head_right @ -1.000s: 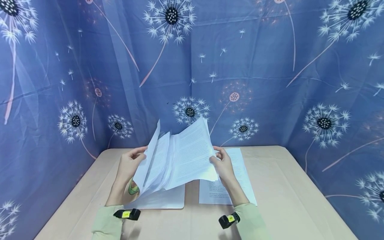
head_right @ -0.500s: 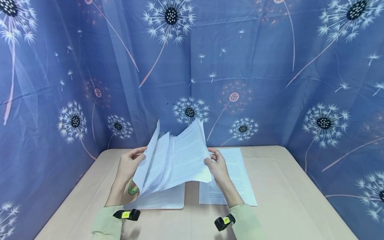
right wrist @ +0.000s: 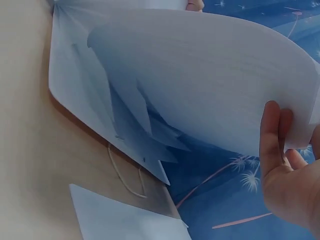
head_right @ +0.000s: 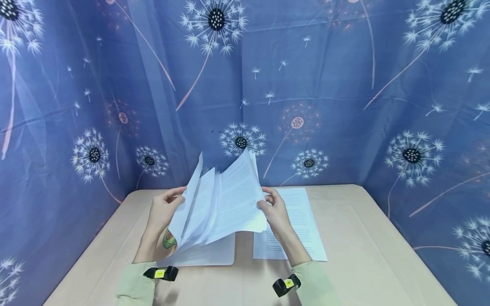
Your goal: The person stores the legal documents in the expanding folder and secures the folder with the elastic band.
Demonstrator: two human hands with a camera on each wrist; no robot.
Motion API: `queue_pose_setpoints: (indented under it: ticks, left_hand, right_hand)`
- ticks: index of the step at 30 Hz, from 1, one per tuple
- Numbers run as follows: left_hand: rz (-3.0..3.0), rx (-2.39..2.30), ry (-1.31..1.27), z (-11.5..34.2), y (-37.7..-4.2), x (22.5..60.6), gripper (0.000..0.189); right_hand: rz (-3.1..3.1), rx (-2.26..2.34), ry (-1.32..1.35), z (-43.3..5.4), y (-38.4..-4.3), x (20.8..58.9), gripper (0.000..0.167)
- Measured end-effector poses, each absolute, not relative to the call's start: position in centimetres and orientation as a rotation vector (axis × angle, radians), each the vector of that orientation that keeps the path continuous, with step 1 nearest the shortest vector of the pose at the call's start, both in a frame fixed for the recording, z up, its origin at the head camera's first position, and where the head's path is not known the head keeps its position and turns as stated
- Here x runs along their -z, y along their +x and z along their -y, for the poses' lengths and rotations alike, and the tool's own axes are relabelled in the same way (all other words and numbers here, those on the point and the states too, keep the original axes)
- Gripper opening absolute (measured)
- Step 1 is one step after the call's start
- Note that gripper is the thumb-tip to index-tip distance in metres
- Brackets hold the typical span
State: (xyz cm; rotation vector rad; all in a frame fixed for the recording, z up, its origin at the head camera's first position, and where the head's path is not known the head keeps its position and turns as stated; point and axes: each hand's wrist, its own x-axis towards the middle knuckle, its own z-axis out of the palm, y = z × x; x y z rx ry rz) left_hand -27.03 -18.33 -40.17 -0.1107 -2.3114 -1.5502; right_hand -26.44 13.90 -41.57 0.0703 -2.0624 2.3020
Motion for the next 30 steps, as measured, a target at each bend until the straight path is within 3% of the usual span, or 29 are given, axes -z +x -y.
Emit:
queue_pose_setpoints:
  ticks: [30]
  left_hand:
    - [2.323, 1.553, -0.097, 18.3, -26.9, 39.9, 0.033]
  right_hand:
    - [2.179, -2.296, 0.121, -10.5, -26.6, 44.2, 0.055]
